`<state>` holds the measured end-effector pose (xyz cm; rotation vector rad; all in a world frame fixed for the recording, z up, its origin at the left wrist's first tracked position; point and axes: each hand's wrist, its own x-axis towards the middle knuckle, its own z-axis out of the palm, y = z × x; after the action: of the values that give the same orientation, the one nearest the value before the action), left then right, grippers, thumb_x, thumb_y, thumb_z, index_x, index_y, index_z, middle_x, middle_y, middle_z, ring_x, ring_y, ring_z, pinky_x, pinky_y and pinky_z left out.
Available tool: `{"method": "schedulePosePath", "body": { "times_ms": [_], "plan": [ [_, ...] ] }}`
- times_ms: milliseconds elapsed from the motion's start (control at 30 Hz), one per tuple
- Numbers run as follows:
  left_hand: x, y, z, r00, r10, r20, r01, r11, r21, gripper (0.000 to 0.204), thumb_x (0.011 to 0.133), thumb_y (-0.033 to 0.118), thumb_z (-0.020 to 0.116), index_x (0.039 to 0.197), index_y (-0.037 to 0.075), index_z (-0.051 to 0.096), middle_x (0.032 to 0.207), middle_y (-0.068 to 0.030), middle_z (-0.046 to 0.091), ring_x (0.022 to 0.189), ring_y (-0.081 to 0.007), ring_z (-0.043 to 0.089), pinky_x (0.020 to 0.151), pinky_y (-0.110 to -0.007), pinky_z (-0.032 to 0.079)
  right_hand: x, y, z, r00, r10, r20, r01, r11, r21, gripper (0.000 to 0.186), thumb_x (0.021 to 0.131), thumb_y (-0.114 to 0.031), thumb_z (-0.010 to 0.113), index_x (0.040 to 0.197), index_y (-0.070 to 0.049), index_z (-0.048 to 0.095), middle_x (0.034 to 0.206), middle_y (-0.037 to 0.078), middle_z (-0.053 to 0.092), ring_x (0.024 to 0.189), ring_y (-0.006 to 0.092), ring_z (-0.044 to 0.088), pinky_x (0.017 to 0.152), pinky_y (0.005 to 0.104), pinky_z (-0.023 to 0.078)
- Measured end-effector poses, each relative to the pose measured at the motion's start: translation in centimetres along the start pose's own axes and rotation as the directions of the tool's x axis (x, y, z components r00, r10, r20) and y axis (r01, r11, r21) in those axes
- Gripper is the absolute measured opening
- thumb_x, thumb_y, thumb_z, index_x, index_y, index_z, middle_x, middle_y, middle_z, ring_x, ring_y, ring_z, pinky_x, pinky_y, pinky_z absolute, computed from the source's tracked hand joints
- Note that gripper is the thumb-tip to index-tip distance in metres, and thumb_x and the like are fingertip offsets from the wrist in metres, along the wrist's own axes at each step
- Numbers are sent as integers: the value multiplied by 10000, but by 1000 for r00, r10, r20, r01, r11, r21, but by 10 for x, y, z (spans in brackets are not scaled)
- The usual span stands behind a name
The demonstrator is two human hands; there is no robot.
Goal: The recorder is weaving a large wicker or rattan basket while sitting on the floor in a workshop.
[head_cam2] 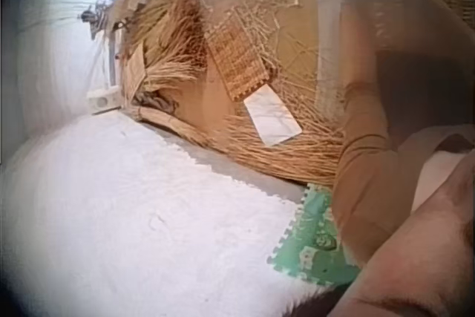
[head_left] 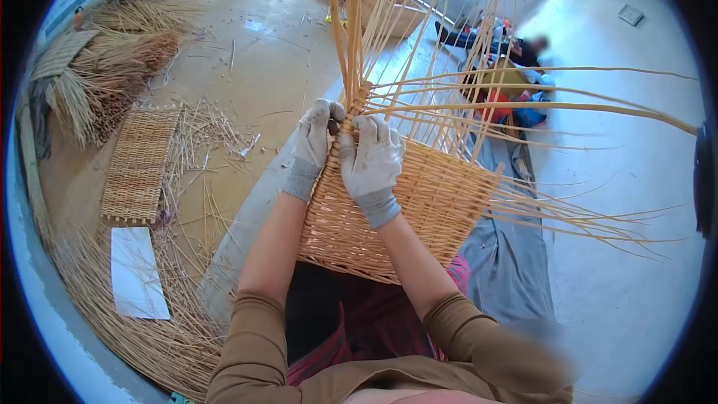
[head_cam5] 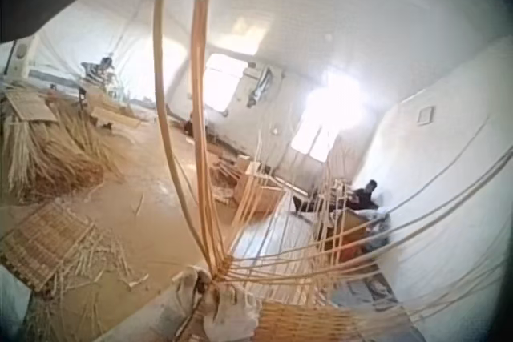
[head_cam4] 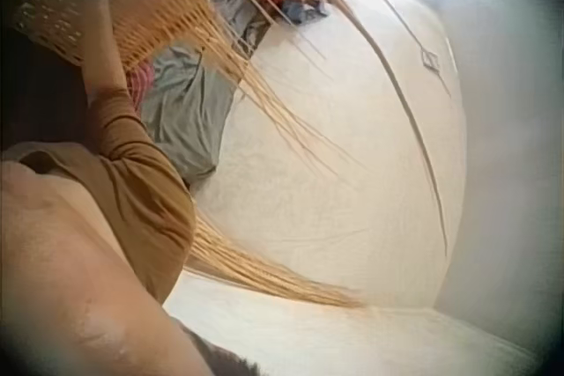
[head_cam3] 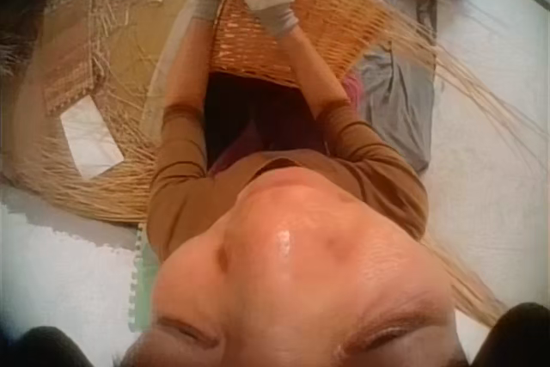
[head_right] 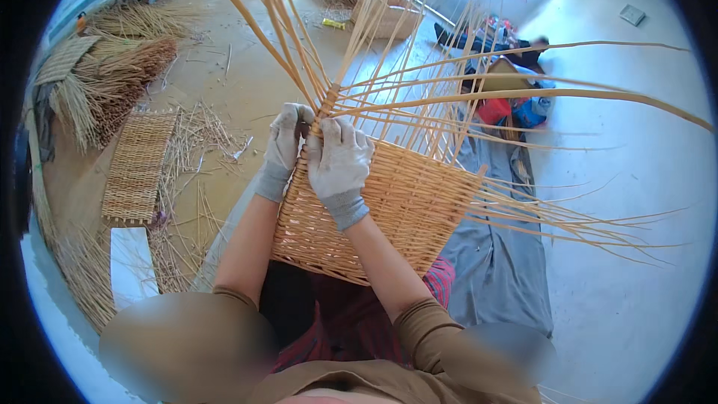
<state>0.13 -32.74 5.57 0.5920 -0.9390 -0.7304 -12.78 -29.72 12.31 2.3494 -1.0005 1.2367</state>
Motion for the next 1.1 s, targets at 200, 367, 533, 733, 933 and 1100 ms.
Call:
{"method": "schedulePosePath", "body": {
  "times_ms": [200, 367, 533, 733, 933, 1100],
  "plan": [
    [-9, 27, 15, 994, 101, 45, -107, 975, 196, 284, 955, 187, 706, 1124, 66, 513, 955, -7, 532, 785, -102, 494, 757, -277, 479, 1, 7, -33, 994, -87, 72, 77, 988, 131, 327, 894, -14, 616, 1216, -63, 594, 1142, 129, 645, 1042, 320, 639, 945, 460, 496],
    [-5, 31, 12, 990, 103, 97, -135, 893, 429, 581, 810, 293, 875, 1181, 74, 484, 981, -38, 526, 864, -131, 497, 779, -281, 473, 41, -21, -65, 998, 61, 0, -49, 799, 599, 323, 952, -74, 659, 1262, -23, 584, 1078, 156, 692, 957, 266, 717, 865, 380, 581],
    [2, 15, 3, 987, 69, 142, -109, 949, 297, 624, 791, 298, 896, 1198, 58, 488, 995, -39, 538, 904, -137, 503, 809, -286, 481, 83, -31, -43, 992, 110, 60, -124, 928, 351, 160, 889, -171, 745, 954, -101, 617, 859, 117, 708, 728, 331, 710, 616, 385, 555],
    [0, 32, 5, 987, -58, 149, 28, 980, 196, 586, 786, 291, 905, 1148, 35, 522, 1003, -37, 558, 901, -144, 515, 827, -297, 493, 87, -35, -57, 996, -25, 87, -13, 912, 409, 156, 952, -199, 675, 972, -45, 655, 805, 153, 690, 724, 337, 706, 616, 388, 546],
    [0, 30, 9, 991, -52, 121, 18, 963, 269, 579, 756, 319, 922, 1092, 22, 554, 991, -30, 562, 896, -138, 499, 825, -303, 489, 86, -8, -48, 949, -7, 315, -129, 904, 408, 206, 1048, -178, 551, 1026, -9, 667, 793, 132, 682, 735, 163, 689, 649, 335, 536],
    [3, 12, 2, 989, 1, 146, -28, 982, 185, 578, 755, 320, 921, 1103, 25, 566, 973, -30, 551, 879, -142, 486, 816, -309, 484, 75, -14, -41, 983, -10, 181, -63, 917, 394, 223, 1029, -204, 580, 1008, -1, 671, 801, 162, 682, 717, 283, 683, 652, 382, 537]
  ]
}}
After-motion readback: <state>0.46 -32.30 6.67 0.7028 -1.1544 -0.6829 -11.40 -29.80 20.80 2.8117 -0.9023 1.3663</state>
